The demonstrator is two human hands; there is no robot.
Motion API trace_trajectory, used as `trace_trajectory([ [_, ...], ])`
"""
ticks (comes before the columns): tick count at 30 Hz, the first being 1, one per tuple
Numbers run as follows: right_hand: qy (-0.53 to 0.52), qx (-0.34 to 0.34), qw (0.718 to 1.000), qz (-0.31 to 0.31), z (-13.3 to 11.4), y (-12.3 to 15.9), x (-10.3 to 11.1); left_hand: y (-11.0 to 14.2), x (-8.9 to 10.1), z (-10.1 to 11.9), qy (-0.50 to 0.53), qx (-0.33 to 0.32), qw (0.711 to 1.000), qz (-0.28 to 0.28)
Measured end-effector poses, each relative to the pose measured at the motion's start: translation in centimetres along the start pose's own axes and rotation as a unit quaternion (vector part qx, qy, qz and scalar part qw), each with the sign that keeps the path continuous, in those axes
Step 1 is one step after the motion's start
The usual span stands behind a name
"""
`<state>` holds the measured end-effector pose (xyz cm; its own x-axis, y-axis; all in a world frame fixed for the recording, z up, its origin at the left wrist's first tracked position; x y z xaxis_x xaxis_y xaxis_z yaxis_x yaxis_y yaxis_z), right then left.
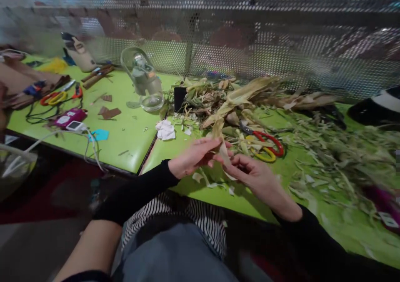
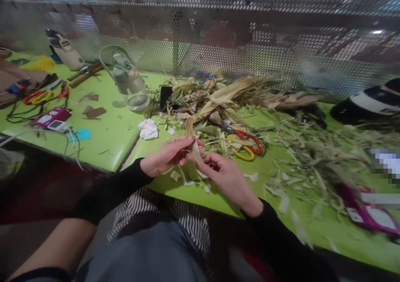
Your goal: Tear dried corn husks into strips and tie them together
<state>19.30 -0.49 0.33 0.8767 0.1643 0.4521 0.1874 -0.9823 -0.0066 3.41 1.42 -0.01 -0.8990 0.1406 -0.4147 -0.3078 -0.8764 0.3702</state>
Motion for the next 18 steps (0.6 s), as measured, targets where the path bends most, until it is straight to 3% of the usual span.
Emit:
trace_trajectory([
  [4, 0.033, -0.001, 0.999, 0.007, 1.5, 1.0, -0.4, -0.2, -0.3, -1.5, 0.013, 0.046, 0.999, 0.020],
  [14, 0.024, 0.036, 0.997, 0.067, -0.1, 0.4, 2.2, -2.4, -2.0, 1.4, 0.017, 0.017, 0.999, 0.032],
  [18, 0.050, 0.033, 0.998, 0.026, -0.3, 1.1, 3.7, -2.3, -2.2, 1.0, 0.028, 0.043, 0.998, 0.022],
])
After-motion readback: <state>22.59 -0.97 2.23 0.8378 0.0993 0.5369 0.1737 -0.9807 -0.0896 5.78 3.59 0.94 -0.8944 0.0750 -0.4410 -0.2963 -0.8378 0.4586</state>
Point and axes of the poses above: each hand's wrist, its own y-axis away from the middle knuckle, its own x-axis out of the back of the hand, z = x × y, the point moved 4 cm from there along -y, towards the middle knuckle, and after that the axes turned 10 degrees about z, right-handed, at the moved point
